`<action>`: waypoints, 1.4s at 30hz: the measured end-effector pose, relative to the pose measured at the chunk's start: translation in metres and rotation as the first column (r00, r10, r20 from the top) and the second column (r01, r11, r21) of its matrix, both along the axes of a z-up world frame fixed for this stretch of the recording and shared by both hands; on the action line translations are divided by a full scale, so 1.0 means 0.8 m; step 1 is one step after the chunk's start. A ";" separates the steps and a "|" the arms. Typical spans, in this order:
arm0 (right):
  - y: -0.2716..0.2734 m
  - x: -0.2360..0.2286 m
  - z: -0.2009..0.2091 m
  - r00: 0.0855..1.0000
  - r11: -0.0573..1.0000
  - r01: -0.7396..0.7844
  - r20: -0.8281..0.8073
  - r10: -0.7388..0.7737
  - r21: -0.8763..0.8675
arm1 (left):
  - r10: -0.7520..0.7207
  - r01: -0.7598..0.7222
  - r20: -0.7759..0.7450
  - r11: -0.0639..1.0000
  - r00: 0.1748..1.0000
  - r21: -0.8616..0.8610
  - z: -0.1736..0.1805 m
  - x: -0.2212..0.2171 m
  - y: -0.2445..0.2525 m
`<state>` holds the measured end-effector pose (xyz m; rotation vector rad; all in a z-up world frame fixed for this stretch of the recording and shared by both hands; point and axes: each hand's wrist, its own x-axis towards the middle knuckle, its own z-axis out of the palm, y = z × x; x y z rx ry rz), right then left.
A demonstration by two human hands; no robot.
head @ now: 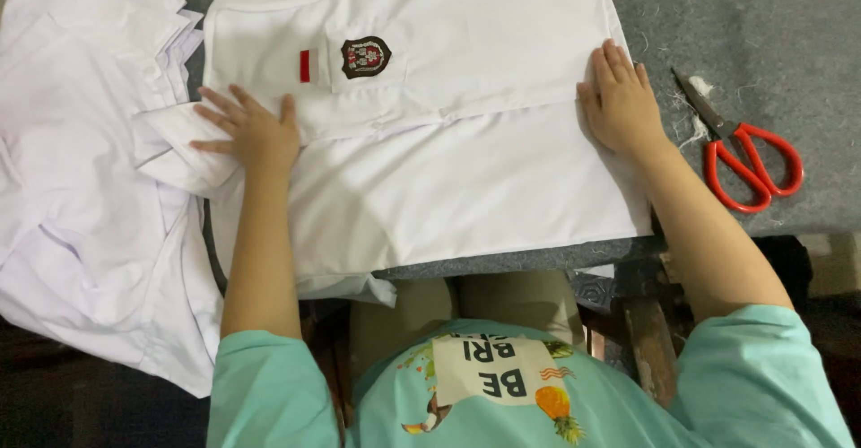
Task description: Folding a white collared shirt on a grey work surface
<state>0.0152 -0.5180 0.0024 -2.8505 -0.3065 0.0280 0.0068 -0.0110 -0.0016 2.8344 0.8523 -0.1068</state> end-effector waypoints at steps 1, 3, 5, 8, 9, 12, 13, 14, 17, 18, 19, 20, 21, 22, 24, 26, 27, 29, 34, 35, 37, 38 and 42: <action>0.004 -0.008 0.024 1.000 1.000 0.002 0.000 -0.002 0.002 | -0.002 0.002 0.000 1.000 1.000 0.002 0.007 -0.001 -0.026; 0.012 -0.021 0.073 0.979 0.990 0.023 -0.202 0.006 0.139 | -0.394 0.418 0.288 0.908 0.873 -0.025 0.019 -0.002 -0.076; 0.004 -0.018 0.065 0.986 0.987 -0.049 -0.151 0.072 0.153 | -0.596 0.671 0.365 0.733 0.715 -0.117 0.014 0.000 -0.146; -0.021 0.004 0.010 0.972 0.970 -0.220 0.103 0.209 0.102 | -0.801 0.901 0.412 0.395 0.434 -0.181 0.010 0.002 -0.244; -0.032 0.014 -0.015 0.913 0.952 -0.304 0.294 0.283 0.025 | -0.862 0.933 0.361 0.305 0.356 -0.190 0.010 0.002 -0.276; -0.036 0.028 -0.031 0.803 0.948 -0.288 0.506 0.316 -0.135 | -0.864 0.931 0.414 0.352 0.286 0.091 -0.048 0.035 -0.321; -0.035 0.027 -0.027 0.802 0.948 -0.287 0.506 0.317 -0.139 | -0.863 0.932 0.417 0.351 0.284 0.092 -0.055 0.041 -0.324; -0.031 0.027 -0.023 0.791 0.955 -0.262 0.537 0.294 -0.137 | -0.826 0.930 0.477 0.364 0.301 0.044 -0.062 0.048 -0.324; -0.006 0.018 0.005 0.777 0.970 -0.214 0.583 0.238 -0.110 | -0.697 0.920 0.622 0.376 0.357 -0.107 -0.068 0.056 -0.321; 0.006 0.014 0.016 0.777 0.978 -0.192 0.595 0.205 -0.087 | -0.595 0.907 0.696 0.362 0.402 -0.214 -0.068 0.056 -0.318; 0.013 0.019 0.009 0.774 0.977 -0.194 0.599 0.206 -0.086 | -0.595 0.907 0.697 0.365 0.400 -0.210 -0.077 0.061 -0.318; 0.020 0.023 0.002 0.796 0.956 -0.289 0.541 0.272 -0.055 | -0.494 0.847 0.701 0.417 0.515 -0.328 -0.087 0.066 -0.319; 0.027 0.028 -0.005 0.807 0.925 -0.381 0.482 0.342 -0.018 | -0.383 0.773 0.686 0.454 0.619 -0.443 -0.096 0.071 -0.319; 0.038 0.027 -0.014 0.806 0.924 -0.382 0.484 0.341 -0.015 | -0.385 0.772 0.685 0.457 0.619 -0.441 -0.095 0.072 -0.318; 0.058 0.024 -0.032 0.888 0.915 -0.403 0.247 0.387 0.016 | -0.328 0.691 0.614 0.447 0.718 -0.569 -0.092 0.077 -0.317; 0.072 0.022 -0.025 0.870 0.907 -0.416 0.316 0.379 0.057 | -0.325 0.690 0.613 0.425 0.720 -0.586 -0.079 0.071 -0.314; 0.078 0.022 -0.021 0.849 0.898 -0.430 0.381 0.367 0.092 | -0.320 0.688 0.611 0.399 0.724 -0.606 -0.072 0.069 -0.313; 0.073 0.027 -0.034 0.843 0.883 -0.444 0.406 0.354 0.150 | -0.335 0.688 0.602 0.391 0.725 -0.612 -0.066 0.065 -0.313; 0.074 0.021 -0.023 0.836 0.864 -0.451 0.443 0.323 0.223 | -0.365 0.689 0.585 0.401 0.725 -0.604 -0.067 0.061 -0.314; 0.074 0.019 -0.021 0.848 0.859 -0.442 0.433 0.307 0.257 | -0.339 0.679 0.588 0.374 0.734 -0.632 -0.064 0.060 -0.314; 0.073 0.017 -0.021 0.859 0.853 -0.433 0.420 0.292 0.291 | -0.313 0.666 0.588 0.347 0.746 -0.661 -0.064 0.059 -0.314; 0.072 0.016 -0.023 0.885 0.840 -0.417 0.367 0.287 0.348 | -0.296 0.663 0.593 0.325 0.749 -0.675 -0.067 0.060 -0.313; 0.071 0.015 -0.015 0.917 0.798 -0.392 0.261 0.301 0.458 | -0.271 0.654 0.595 0.279 0.756 -0.703 -0.072 0.062 -0.313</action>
